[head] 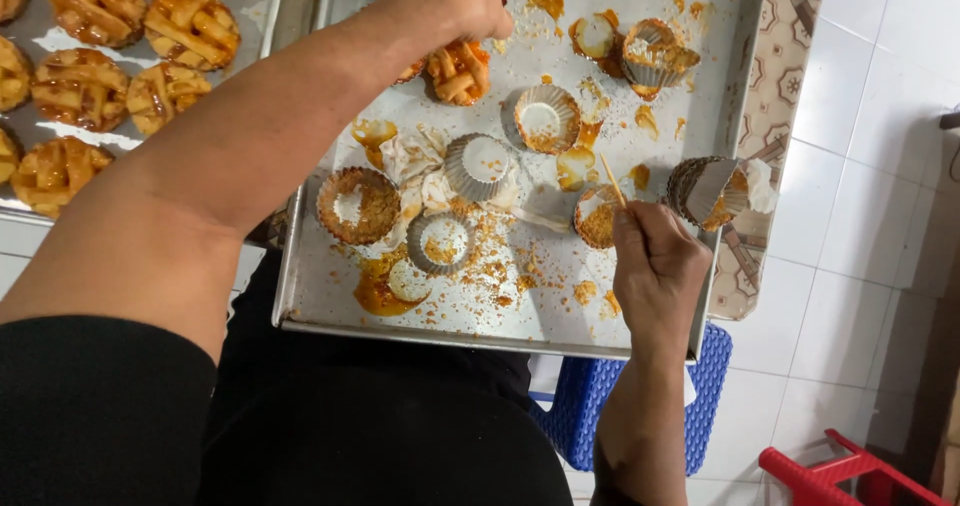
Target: Removing small lattice-topped pies from their paper molds using a wooden skewer and placing them on a baking sheet.
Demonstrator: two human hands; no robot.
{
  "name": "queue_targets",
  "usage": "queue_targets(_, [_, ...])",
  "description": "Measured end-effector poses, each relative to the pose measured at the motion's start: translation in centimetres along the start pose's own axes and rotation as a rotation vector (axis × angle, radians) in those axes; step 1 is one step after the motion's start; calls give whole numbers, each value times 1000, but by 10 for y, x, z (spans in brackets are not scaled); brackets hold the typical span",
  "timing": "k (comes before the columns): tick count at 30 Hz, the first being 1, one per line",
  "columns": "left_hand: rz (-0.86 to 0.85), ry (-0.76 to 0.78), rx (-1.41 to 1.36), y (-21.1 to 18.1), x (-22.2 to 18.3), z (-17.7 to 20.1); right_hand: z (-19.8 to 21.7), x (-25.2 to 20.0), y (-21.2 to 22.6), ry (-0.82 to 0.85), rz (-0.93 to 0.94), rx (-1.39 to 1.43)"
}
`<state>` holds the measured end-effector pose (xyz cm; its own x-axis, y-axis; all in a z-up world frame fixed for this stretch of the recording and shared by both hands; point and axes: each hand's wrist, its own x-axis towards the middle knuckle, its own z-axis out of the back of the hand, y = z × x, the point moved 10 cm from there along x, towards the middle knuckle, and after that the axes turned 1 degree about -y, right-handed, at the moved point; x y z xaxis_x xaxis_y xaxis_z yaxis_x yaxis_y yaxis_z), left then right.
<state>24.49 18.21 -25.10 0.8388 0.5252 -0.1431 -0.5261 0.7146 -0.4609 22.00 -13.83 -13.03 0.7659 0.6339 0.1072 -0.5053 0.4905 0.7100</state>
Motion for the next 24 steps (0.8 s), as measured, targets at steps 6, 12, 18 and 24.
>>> queue_targets(6, [125,148,-39,18,6,-27,-10,-1,22,17,80,5])
queue_targets(12, [-52,-4,126,-7,-11,3,-10,-8,23,29,97,6])
queue_targets(18, [-59,-41,185,-40,-46,39,-22,-10,33,65,179,21])
queue_targets(24, [77,134,-223,-57,-88,118,-35,3,47,99,135,-58])
